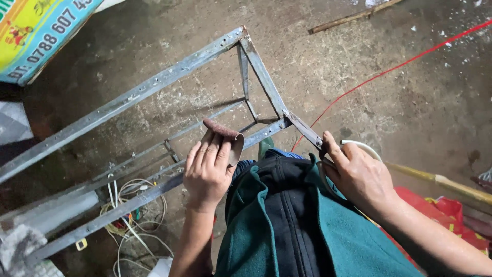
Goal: Applying adhesive tape to the edges of a metal frame, cutting it with scissors, and smoothing the frame with a sanding block.
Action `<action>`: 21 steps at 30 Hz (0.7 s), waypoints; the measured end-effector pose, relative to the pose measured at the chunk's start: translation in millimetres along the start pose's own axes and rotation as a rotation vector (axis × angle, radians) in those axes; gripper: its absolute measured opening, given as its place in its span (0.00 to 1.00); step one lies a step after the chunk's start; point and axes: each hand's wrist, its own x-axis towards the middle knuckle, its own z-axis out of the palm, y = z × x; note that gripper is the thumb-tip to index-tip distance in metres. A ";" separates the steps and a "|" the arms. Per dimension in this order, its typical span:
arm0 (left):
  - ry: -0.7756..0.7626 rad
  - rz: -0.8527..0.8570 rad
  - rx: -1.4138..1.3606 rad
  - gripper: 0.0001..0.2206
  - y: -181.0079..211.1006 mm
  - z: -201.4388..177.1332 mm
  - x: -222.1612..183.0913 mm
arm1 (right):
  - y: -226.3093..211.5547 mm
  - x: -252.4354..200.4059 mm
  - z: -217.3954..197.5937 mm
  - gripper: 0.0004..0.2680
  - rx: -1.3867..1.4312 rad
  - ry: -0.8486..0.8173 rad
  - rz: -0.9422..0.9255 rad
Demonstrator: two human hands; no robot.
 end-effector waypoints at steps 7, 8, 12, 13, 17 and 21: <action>0.016 0.024 -0.016 0.11 -1.6 0.3 -0.6 | -14.9 -4.8 -5.0 0.24 -0.068 0.044 0.065; 0.013 0.020 -0.016 0.11 -1.3 0.1 -0.8 | -15.6 -5.3 -4.6 0.24 -0.072 0.049 0.059; 0.017 0.019 -0.014 0.11 -0.3 -1.0 -0.2 | -19.6 -6.1 -3.6 0.23 -0.042 0.055 0.069; 0.017 0.025 -0.017 0.11 -1.0 -1.7 0.2 | -15.3 -6.0 2.2 0.23 -0.041 0.056 0.075; 0.015 0.027 -0.025 0.11 -2.0 -0.9 -0.2 | 15.3 -11.2 78.0 0.21 0.831 -0.052 0.318; 0.001 0.022 -0.066 0.11 -4.8 0.5 -7.2 | 23.5 -6.9 99.3 0.19 1.550 0.007 0.420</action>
